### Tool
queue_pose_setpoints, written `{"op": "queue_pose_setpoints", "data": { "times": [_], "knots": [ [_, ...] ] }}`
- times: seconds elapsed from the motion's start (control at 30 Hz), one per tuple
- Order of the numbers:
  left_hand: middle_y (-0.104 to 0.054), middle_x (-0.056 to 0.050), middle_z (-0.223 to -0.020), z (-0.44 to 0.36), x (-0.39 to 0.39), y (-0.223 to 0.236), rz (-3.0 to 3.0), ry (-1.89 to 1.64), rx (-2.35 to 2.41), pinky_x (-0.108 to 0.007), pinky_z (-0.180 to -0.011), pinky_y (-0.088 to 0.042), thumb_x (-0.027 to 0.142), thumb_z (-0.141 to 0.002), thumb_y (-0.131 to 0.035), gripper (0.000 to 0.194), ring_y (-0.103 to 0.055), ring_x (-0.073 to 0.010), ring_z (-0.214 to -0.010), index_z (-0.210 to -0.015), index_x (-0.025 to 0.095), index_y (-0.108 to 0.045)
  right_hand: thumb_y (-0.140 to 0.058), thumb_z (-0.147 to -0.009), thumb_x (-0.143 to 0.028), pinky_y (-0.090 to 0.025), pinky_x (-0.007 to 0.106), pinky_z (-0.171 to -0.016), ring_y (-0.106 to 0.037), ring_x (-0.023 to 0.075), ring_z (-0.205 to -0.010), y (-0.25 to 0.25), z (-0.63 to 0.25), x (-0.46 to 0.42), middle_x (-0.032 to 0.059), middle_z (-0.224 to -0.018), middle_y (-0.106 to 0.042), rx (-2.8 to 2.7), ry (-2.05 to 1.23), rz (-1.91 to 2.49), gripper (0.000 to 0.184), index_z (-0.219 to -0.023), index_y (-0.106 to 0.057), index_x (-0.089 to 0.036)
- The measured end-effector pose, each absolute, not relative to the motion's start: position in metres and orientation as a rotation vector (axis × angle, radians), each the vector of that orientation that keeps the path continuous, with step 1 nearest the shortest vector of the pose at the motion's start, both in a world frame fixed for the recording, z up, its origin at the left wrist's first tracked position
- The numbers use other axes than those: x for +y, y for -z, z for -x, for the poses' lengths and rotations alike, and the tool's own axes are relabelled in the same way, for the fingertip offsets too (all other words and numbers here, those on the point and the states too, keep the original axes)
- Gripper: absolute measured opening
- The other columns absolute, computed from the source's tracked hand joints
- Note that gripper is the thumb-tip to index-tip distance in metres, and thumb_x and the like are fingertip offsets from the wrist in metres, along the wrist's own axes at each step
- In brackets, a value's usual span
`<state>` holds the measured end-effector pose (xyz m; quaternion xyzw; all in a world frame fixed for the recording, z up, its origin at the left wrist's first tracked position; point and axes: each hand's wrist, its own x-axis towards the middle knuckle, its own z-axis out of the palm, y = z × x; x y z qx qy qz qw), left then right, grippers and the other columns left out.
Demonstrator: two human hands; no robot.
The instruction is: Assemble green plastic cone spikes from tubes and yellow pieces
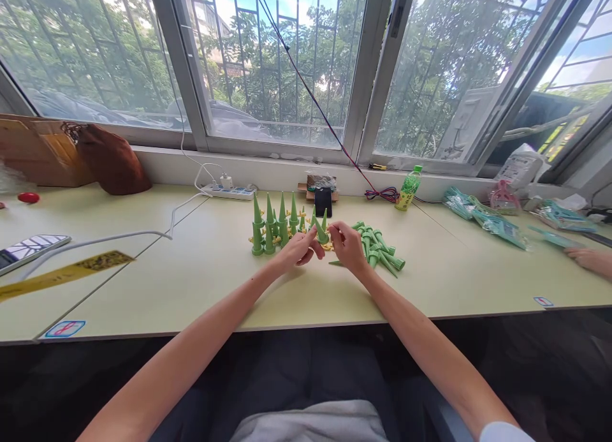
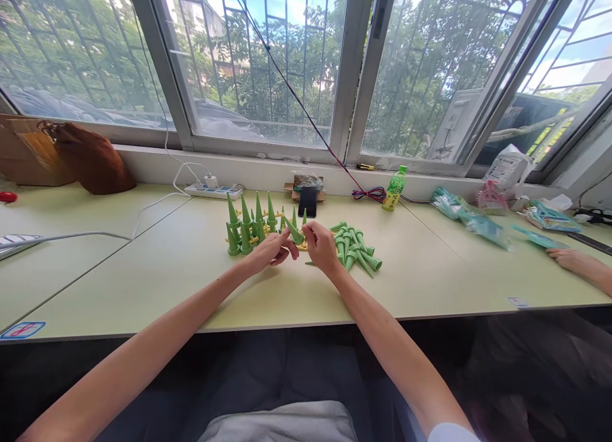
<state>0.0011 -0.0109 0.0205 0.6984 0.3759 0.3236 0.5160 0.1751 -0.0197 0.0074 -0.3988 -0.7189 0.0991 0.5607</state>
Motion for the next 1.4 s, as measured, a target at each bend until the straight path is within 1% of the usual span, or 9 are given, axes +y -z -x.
{"op": "queue_pose_setpoints", "data": {
  "times": [0.1,0.27,0.4,0.53,0.73,0.87,1.03,1.2,1.4],
  "knots": [
    [-0.068,-0.013,-0.067,-0.0005,-0.0098,-0.0189,-1.671,-0.801,0.894,-0.023,-0.038,-0.015,0.078,-0.087,-0.033,0.082,-0.031,-0.0044,-0.034,-0.07,0.008,-0.071,-0.043,-0.098,-0.042,-0.036,0.024,-0.055,-0.043,0.0113,-0.054,-0.0076,-0.175,-0.0196,-0.0024,-0.061,-0.049,-1.698,-0.249,0.943,0.031,-0.081,-0.055,-0.019],
    [-0.071,-0.015,-0.08,0.0001,-0.0116,-0.0209,-1.653,-0.853,0.895,-0.023,-0.039,-0.015,0.077,-0.086,-0.039,0.076,-0.032,-0.0032,-0.035,-0.075,0.009,-0.07,-0.043,-0.098,-0.043,-0.035,0.023,-0.053,-0.041,0.0108,-0.052,-0.0063,-0.1745,-0.0186,-0.003,-0.061,-0.047,-1.7,-0.3,0.925,0.031,-0.081,-0.054,-0.02],
    [-0.065,-0.009,-0.063,0.0004,-0.0128,-0.022,-1.654,-0.851,0.919,-0.023,-0.039,-0.016,0.077,-0.085,-0.041,0.073,-0.031,-0.005,-0.035,-0.078,0.01,-0.07,-0.042,-0.098,-0.045,-0.035,0.023,-0.052,-0.04,0.0107,-0.052,-0.0051,-0.1748,-0.0174,-0.0031,-0.061,-0.047,-1.7,-0.31,0.926,0.031,-0.081,-0.053,-0.02],
    [-0.045,0.001,-0.041,0.0,-0.0133,-0.0224,-1.666,-0.849,0.932,-0.023,-0.04,-0.019,0.074,-0.086,-0.043,0.067,-0.029,-0.0075,-0.036,-0.078,0.013,-0.068,-0.041,-0.098,-0.046,-0.036,0.023,-0.052,-0.039,0.011,-0.052,-0.0036,-0.1755,-0.0154,-0.0031,-0.06,-0.045,-1.698,-0.319,0.927,0.033,-0.081,-0.052,-0.02],
    [-0.04,0.005,-0.039,0.0006,-0.0129,-0.0208,-1.745,-0.916,0.905,-0.022,-0.042,-0.026,0.069,-0.086,-0.051,0.055,-0.034,-0.0078,-0.036,-0.078,0.016,-0.06,-0.039,-0.099,-0.046,-0.035,0.024,-0.052,-0.039,0.0111,-0.052,-0.0023,-0.1759,-0.0139,-0.0032,-0.06,-0.045,-1.693,-0.311,0.927,0.033,-0.083,-0.053,-0.02],
    [-0.045,0.005,-0.045,0.0014,-0.0149,-0.0223,-1.82,-0.952,0.929,-0.022,-0.043,-0.031,0.065,-0.082,-0.06,0.048,-0.04,-0.0075,-0.038,-0.076,0.017,-0.056,-0.038,-0.099,-0.046,-0.034,0.024,-0.052,-0.038,0.0113,-0.052,-0.0027,-0.1759,-0.015,-0.0034,-0.059,-0.044,-1.705,-0.294,0.944,0.034,-0.081,-0.052,-0.02],
    [-0.06,0.0,-0.068,-0.0003,-0.0178,-0.0257,-1.834,-0.997,0.932,-0.022,-0.039,-0.03,0.061,-0.078,-0.067,0.046,-0.044,-0.0059,-0.04,-0.08,0.016,-0.058,-0.038,-0.1,-0.046,-0.033,0.024,-0.053,-0.038,0.0116,-0.053,-0.0022,-0.176,-0.0145,-0.0031,-0.059,-0.045,-1.712,-0.265,0.954,0.035,-0.079,-0.052,-0.02],
    [-0.061,-0.002,-0.072,-0.0012,-0.0142,-0.0216,-1.896,-1.078,0.964,-0.022,-0.041,-0.033,0.056,-0.078,-0.069,0.041,-0.046,-0.0066,-0.043,-0.084,0.016,-0.059,-0.037,-0.1,-0.045,-0.032,0.024,-0.053,-0.037,0.0118,-0.052,-0.0016,-0.1759,-0.0135,-0.0032,-0.058,-0.044,-1.716,-0.258,0.966,0.035,-0.08,-0.052,-0.021],
    [-0.063,-0.004,-0.09,-0.0018,-0.0099,-0.0171,-2.081,-1.221,0.998,-0.023,-0.046,-0.036,0.052,-0.08,-0.068,0.037,-0.039,-0.0044,-0.046,-0.087,0.016,-0.06,-0.036,-0.1,-0.045,-0.031,0.024,-0.052,-0.035,0.0116,-0.05,-0.0009,-0.1758,-0.0134,-0.0042,-0.056,-0.041,-1.72,-0.244,0.986,0.036,-0.078,-0.05,-0.021]
  ]
}}
